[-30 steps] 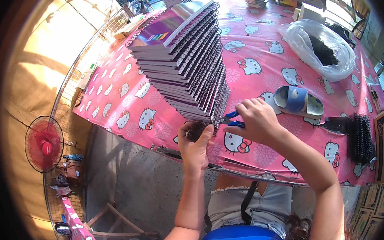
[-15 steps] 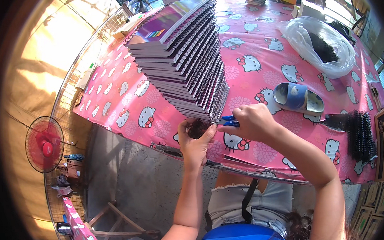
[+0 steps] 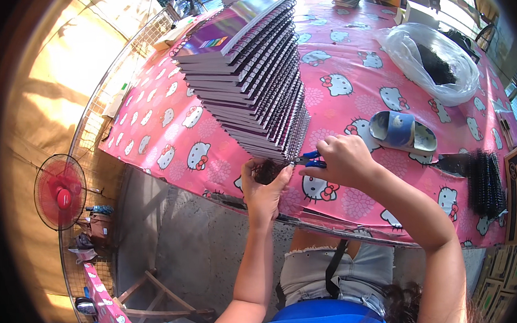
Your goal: The person aligns a stack of notebooks and uses pliers to cut or crimp the wire-coil binding at the edges.
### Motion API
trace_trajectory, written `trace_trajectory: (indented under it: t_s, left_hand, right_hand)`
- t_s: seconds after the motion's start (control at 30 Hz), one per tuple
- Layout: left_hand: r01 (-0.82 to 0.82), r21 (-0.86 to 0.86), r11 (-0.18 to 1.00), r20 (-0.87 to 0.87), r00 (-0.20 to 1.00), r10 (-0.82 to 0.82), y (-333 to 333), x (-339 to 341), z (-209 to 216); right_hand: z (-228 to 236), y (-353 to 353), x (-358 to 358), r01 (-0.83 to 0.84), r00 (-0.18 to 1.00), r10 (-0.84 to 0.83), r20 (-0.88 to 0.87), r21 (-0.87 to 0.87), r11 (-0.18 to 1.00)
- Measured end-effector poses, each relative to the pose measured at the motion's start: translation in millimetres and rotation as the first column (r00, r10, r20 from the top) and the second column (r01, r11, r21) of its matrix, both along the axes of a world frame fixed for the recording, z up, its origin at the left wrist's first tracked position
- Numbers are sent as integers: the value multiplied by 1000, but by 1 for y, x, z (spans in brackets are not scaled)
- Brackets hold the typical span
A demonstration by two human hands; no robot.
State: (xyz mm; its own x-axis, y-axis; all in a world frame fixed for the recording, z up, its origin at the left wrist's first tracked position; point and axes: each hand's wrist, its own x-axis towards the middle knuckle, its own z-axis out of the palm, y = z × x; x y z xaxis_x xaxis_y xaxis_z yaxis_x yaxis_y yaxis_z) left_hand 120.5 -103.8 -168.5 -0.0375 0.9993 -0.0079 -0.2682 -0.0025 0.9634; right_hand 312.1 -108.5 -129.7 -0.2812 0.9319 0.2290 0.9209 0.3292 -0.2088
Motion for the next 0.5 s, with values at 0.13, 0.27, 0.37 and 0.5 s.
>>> trace_trajectory:
  t_s: [0.13, 0.27, 0.37, 0.5]
  left_hand:
    - [28, -10, 1000, -24, 999, -28, 3, -7, -2]
    - [54, -29, 998, -48, 997, -56, 4, -16, 2]
    - [59, -10, 998, -112, 992, -59, 3, -15, 4]
    - [24, 42, 999, -174, 985, -16, 2, -8, 2]
  right_hand:
    - [4, -4, 2, 22, 1000, -21, 9, -171, 985]
    - [-1, -7, 14, 32, 999, -29, 38, -101, 994]
    - [-7, -3, 15, -62, 993, 33, 115, 256, 965]
    - [-7, 1, 2, -16, 997, 14, 80, 19, 1000]
